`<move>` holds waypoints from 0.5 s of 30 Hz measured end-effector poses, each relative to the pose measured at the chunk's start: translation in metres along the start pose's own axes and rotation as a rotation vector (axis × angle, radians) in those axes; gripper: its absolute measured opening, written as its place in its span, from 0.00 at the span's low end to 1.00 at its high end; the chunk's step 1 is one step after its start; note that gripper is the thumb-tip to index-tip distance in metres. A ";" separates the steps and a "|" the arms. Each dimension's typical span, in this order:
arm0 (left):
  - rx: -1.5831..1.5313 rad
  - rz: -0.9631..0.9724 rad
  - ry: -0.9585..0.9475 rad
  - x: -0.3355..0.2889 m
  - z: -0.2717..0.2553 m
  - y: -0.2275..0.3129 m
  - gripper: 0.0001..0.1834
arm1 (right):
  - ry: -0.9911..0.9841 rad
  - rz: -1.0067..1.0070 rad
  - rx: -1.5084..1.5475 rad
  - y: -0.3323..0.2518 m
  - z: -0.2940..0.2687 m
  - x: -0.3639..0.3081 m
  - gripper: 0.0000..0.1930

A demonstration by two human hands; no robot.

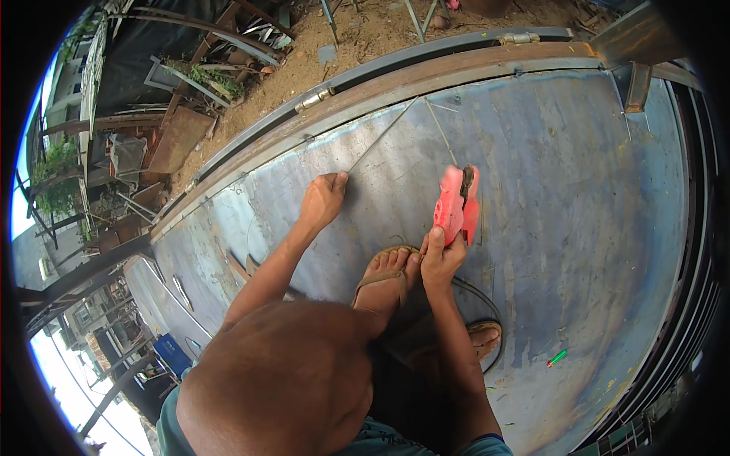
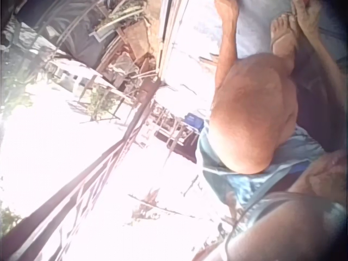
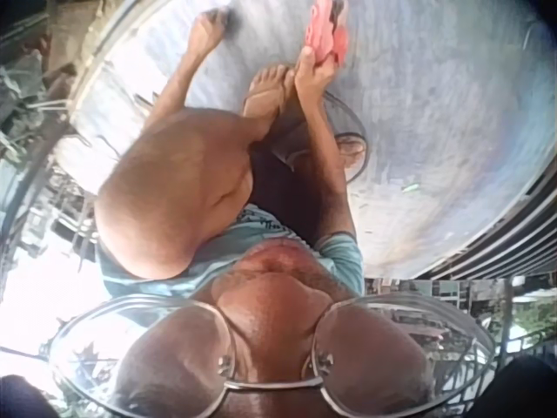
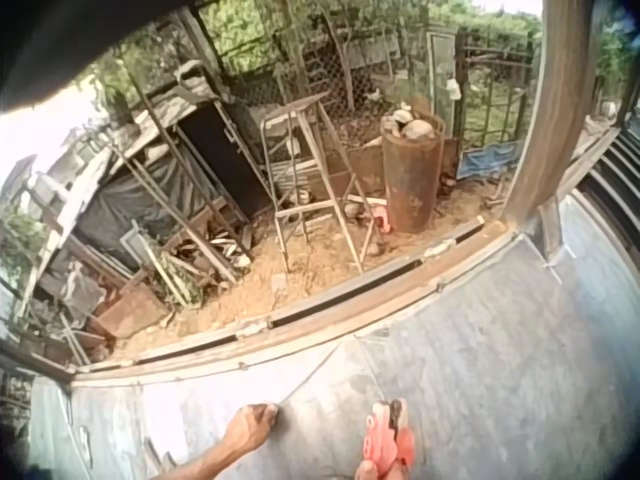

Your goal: Welding metal plates and bars together on a fabrication floor.

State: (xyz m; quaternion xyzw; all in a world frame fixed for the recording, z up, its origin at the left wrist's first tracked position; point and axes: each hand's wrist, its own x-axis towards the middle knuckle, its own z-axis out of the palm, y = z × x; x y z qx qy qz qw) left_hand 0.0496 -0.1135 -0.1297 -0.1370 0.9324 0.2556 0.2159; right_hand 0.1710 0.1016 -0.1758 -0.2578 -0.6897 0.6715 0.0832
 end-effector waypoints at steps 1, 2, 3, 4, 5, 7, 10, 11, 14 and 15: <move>0.005 0.003 0.003 0.001 -0.002 0.001 0.27 | 0.001 -0.013 -0.012 0.002 0.000 0.001 0.26; 0.010 0.007 0.005 0.002 -0.004 0.002 0.27 | 0.003 -0.033 -0.023 0.004 -0.001 0.003 0.26; 0.015 0.009 0.008 0.002 -0.006 0.002 0.27 | 0.003 -0.052 -0.034 0.005 -0.001 0.006 0.26; 0.020 0.013 0.010 0.003 -0.007 0.003 0.27 | -0.002 -0.057 -0.047 0.005 -0.002 0.008 0.26; 0.025 0.017 0.013 0.004 -0.008 0.004 0.27 | -0.006 -0.061 -0.061 0.005 -0.003 0.009 0.26; 0.038 0.014 0.017 0.005 -0.010 0.003 0.27 | -0.026 -0.046 -0.081 0.003 -0.004 0.010 0.26; 0.050 0.007 0.014 0.005 -0.013 0.005 0.27 | -0.035 -0.050 -0.097 -0.001 -0.003 0.010 0.26; 0.052 0.008 0.013 0.005 -0.014 0.006 0.27 | -0.038 -0.053 -0.103 -0.002 -0.003 0.010 0.26; 0.048 0.012 0.009 0.004 -0.015 0.009 0.27 | -0.047 -0.058 -0.126 -0.002 -0.003 0.010 0.25; 0.047 0.012 0.008 0.004 -0.016 0.009 0.27 | -0.044 -0.056 -0.124 -0.004 -0.003 0.010 0.25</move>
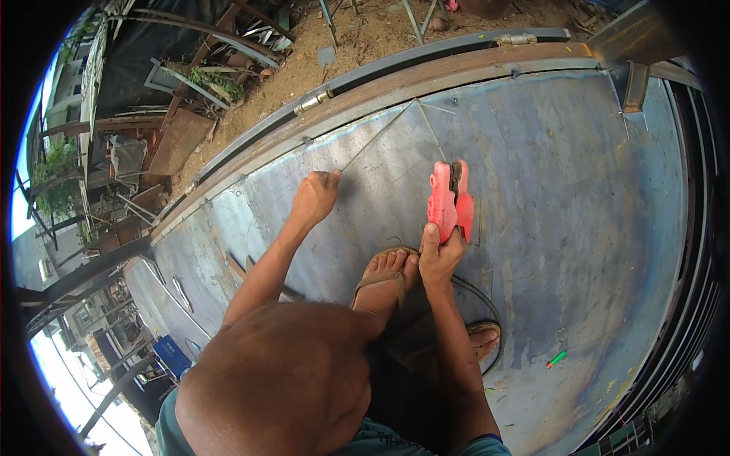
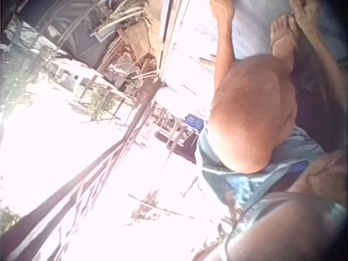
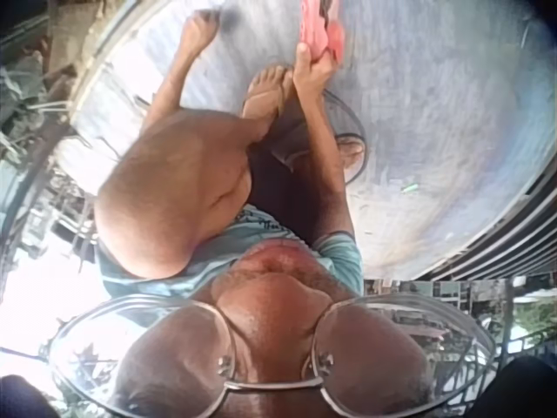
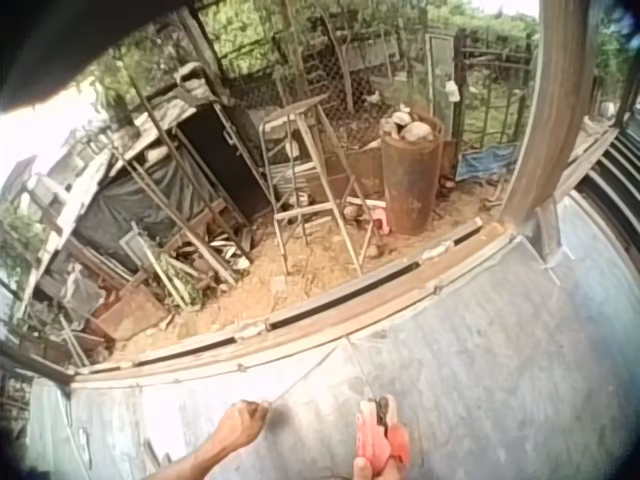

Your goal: Welding metal plates and bars together on a fabrication floor.

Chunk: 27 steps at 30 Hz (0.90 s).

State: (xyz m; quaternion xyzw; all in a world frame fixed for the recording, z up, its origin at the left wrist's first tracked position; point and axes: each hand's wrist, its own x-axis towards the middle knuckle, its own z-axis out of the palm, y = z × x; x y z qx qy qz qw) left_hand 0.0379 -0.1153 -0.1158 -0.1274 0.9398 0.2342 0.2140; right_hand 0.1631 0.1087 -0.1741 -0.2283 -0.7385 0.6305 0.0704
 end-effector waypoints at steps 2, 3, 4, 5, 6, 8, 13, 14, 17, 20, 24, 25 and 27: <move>0.007 -0.005 -0.002 0.000 0.000 -0.001 0.27 | 0.002 -0.001 0.001 -0.002 0.001 0.000 0.25; 0.009 -0.006 -0.005 0.001 0.001 -0.001 0.27 | 0.003 -0.004 -0.003 -0.003 0.000 0.001 0.25; 0.007 -0.006 -0.008 0.001 0.001 -0.001 0.27 | 0.009 -0.016 -0.014 -0.003 0.000 0.002 0.25; 0.005 -0.005 -0.011 0.001 0.001 0.000 0.27 | 0.014 -0.028 -0.025 -0.004 -0.001 0.002 0.25; 0.005 -0.006 -0.011 0.000 0.000 0.000 0.27 | 0.022 -0.048 -0.041 -0.009 -0.001 0.004 0.25; 0.010 -0.013 -0.012 0.000 -0.001 -0.001 0.27 | 0.036 -0.087 -0.064 -0.019 0.000 0.006 0.25; 0.010 -0.024 -0.025 -0.002 -0.001 0.003 0.27 | 0.021 -0.145 -0.095 -0.030 -0.001 0.008 0.24; 0.007 -0.029 -0.028 -0.001 -0.002 0.004 0.27 | 0.021 -0.146 -0.100 -0.032 -0.001 0.007 0.24; 0.004 -0.042 -0.036 -0.003 -0.005 0.005 0.27 | 0.015 -0.156 -0.136 -0.038 0.001 0.007 0.23; -0.003 -0.047 -0.028 -0.002 -0.007 0.004 0.27 | -0.007 -0.179 -0.226 -0.034 0.001 0.006 0.24; -0.026 -0.048 -0.033 -0.002 -0.008 0.009 0.27 | -0.008 -0.207 -0.335 -0.032 -0.001 0.006 0.25; -0.019 -0.050 -0.030 -0.002 -0.008 0.009 0.27 | -0.004 -0.220 -0.348 -0.032 -0.001 0.006 0.25; -0.005 -0.058 -0.025 -0.002 -0.008 0.008 0.27 | 0.015 -0.225 -0.316 -0.033 -0.001 0.007 0.25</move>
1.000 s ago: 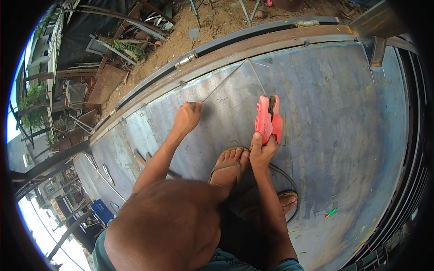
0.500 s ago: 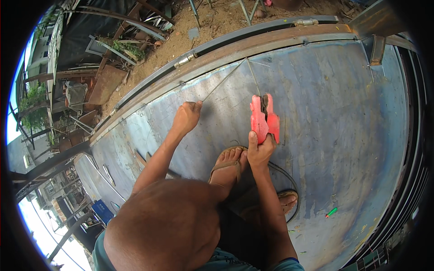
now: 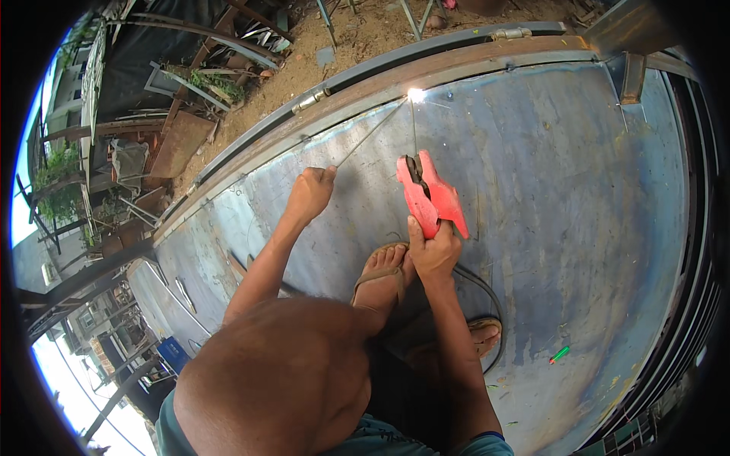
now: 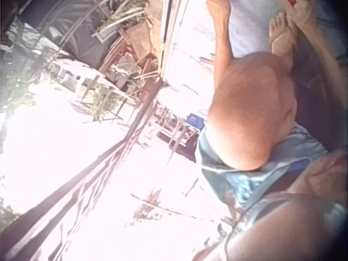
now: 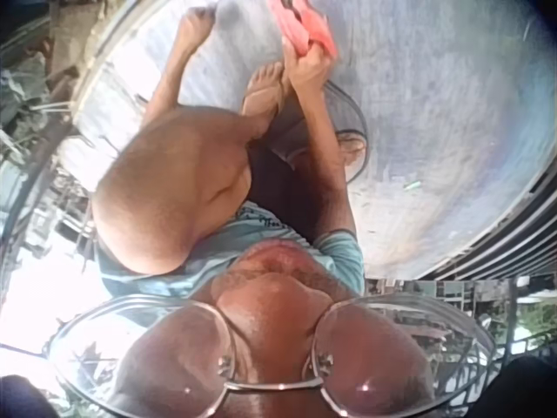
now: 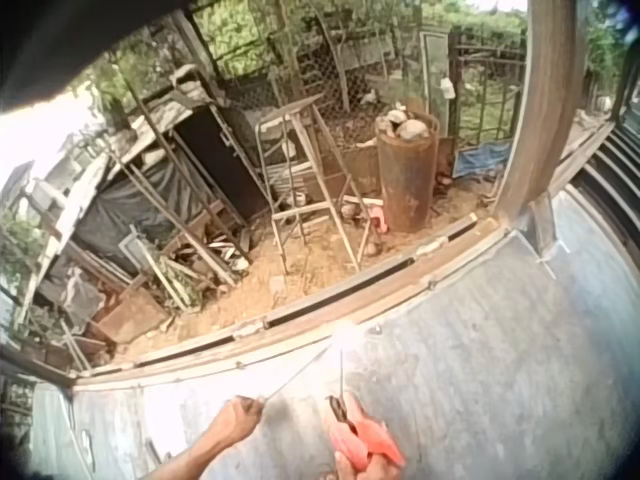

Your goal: Welding metal plates and bars together on a fabrication floor.

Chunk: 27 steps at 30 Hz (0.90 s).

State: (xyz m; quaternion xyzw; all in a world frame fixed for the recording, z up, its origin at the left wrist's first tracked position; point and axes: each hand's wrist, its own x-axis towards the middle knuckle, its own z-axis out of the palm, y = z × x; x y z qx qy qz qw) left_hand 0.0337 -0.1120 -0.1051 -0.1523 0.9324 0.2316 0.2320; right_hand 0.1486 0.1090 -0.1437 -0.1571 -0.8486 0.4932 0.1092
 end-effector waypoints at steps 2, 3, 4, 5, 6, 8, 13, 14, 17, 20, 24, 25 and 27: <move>0.001 -0.001 0.016 0.000 0.000 -0.002 0.27 | -0.030 0.039 0.027 0.000 -0.001 -0.001 0.25; -0.003 0.002 0.020 0.000 0.000 -0.001 0.27 | -0.068 0.078 0.033 0.001 -0.005 -0.001 0.24; -0.007 -0.001 0.015 0.000 0.001 0.000 0.27 | -0.105 0.117 0.039 0.002 -0.008 -0.002 0.24; -0.012 -0.003 0.010 0.000 0.000 0.000 0.27 | 0.089 -0.081 0.131 0.004 -0.004 0.002 0.23; -0.014 -0.007 0.010 0.000 -0.002 0.001 0.27 | 0.091 -0.064 0.144 0.005 -0.004 0.000 0.23; 0.007 0.013 0.019 0.003 -0.004 -0.003 0.28 | 0.094 -0.032 0.169 0.008 -0.006 -0.005 0.23; 0.030 -0.005 0.012 0.007 -0.006 -0.004 0.28 | 0.053 0.018 0.148 0.005 -0.004 -0.002 0.23; 0.028 -0.005 0.010 0.007 -0.006 -0.004 0.28 | 0.047 0.020 0.138 0.006 -0.005 -0.001 0.23; 0.022 -0.004 -0.001 0.007 -0.006 -0.002 0.29 | 0.039 0.032 0.139 0.006 -0.005 0.001 0.23; 0.019 -0.015 -0.010 0.008 -0.007 -0.004 0.29 | 0.042 0.026 0.144 0.006 -0.004 0.002 0.23; 0.023 -0.001 -0.001 0.011 -0.008 -0.008 0.28 | 0.048 0.016 0.124 0.006 -0.002 0.003 0.23; 0.026 0.007 0.006 0.012 -0.008 -0.009 0.28 | 0.044 0.015 0.120 0.006 -0.001 0.003 0.23; 0.023 0.009 0.007 0.013 -0.008 -0.010 0.28 | 0.037 0.012 0.111 0.006 -0.002 0.002 0.23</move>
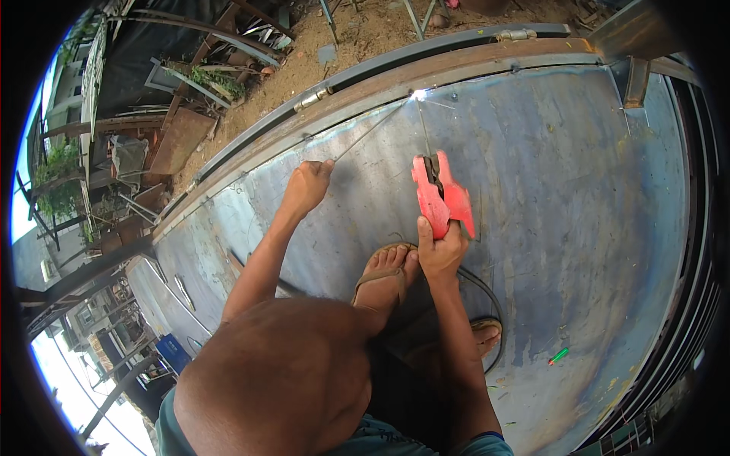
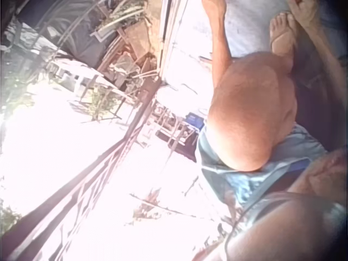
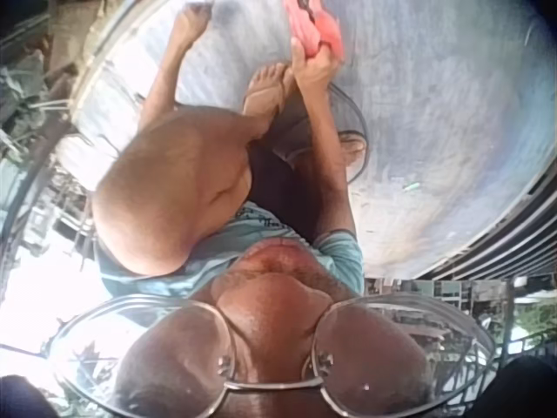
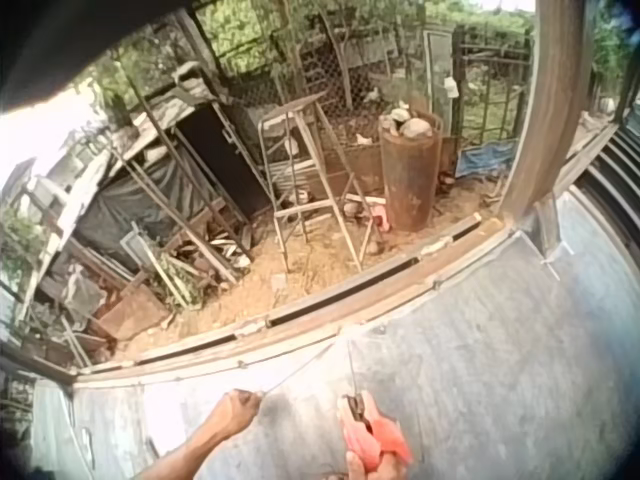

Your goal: Welding metal plates and bars together on a fabrication floor.

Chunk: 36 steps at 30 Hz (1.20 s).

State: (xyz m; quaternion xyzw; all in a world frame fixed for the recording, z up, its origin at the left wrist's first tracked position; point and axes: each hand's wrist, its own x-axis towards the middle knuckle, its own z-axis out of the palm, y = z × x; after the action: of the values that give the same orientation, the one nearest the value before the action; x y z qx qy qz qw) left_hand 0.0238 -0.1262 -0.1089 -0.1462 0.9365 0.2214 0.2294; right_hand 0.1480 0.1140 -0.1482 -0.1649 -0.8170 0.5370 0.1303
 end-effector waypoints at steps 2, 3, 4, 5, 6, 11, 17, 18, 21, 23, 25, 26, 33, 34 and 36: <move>0.001 0.005 -0.002 0.000 0.000 0.001 0.28 | -0.002 -0.008 -0.009 0.000 -0.001 0.000 0.24; 0.005 0.009 -0.003 0.000 -0.002 0.001 0.28 | -0.003 -0.013 -0.012 0.000 0.000 -0.001 0.24; 0.010 0.012 -0.005 -0.001 -0.002 0.001 0.27 | 0.000 -0.013 -0.014 0.000 0.000 -0.001 0.24; 0.015 0.016 0.003 0.001 -0.001 -0.001 0.27 | 0.002 -0.014 -0.017 0.000 0.001 -0.001 0.24; 0.020 0.022 0.011 0.002 -0.001 -0.002 0.27 | 0.006 -0.015 -0.019 0.000 0.001 -0.001 0.24; 0.005 0.022 0.005 0.003 0.000 -0.001 0.27 | 0.007 -0.022 -0.017 0.004 0.002 -0.001 0.24; -0.010 0.004 -0.017 0.003 -0.004 0.005 0.28 | 0.031 -0.055 0.020 0.006 0.000 -0.001 0.22; -0.011 -0.032 -0.025 0.004 -0.004 0.003 0.28 | 0.034 -0.053 0.028 0.004 0.000 -0.001 0.22; 0.017 -0.043 -0.024 0.007 -0.006 -0.003 0.28 | 0.022 -0.047 0.011 0.000 -0.001 0.000 0.23; 0.043 -0.027 -0.017 0.009 -0.007 -0.003 0.28 | -0.005 -0.016 0.007 0.001 -0.002 0.000 0.23; 0.068 -0.026 -0.018 0.010 -0.009 -0.002 0.28 | -0.024 0.001 -0.010 0.001 -0.001 -0.001 0.24; 0.090 -0.002 -0.008 0.010 -0.009 -0.005 0.28 | -0.033 0.010 -0.017 0.001 0.000 -0.001 0.24; 0.054 0.021 -0.005 0.010 -0.006 -0.004 0.29 | -0.029 -0.019 -0.013 0.007 0.000 0.001 0.25; 0.057 0.017 -0.004 0.011 -0.007 -0.006 0.29 | -0.034 -0.015 -0.010 0.006 0.000 0.001 0.25; 0.064 0.028 0.005 0.012 -0.007 -0.009 0.28 | -0.037 -0.016 -0.013 0.006 0.001 0.001 0.25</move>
State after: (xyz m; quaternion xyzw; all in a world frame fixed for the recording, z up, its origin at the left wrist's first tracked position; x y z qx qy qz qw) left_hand 0.0145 -0.1396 -0.1129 -0.1263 0.9456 0.1940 0.2288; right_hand 0.1474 0.1160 -0.1542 -0.1492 -0.8241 0.5334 0.1186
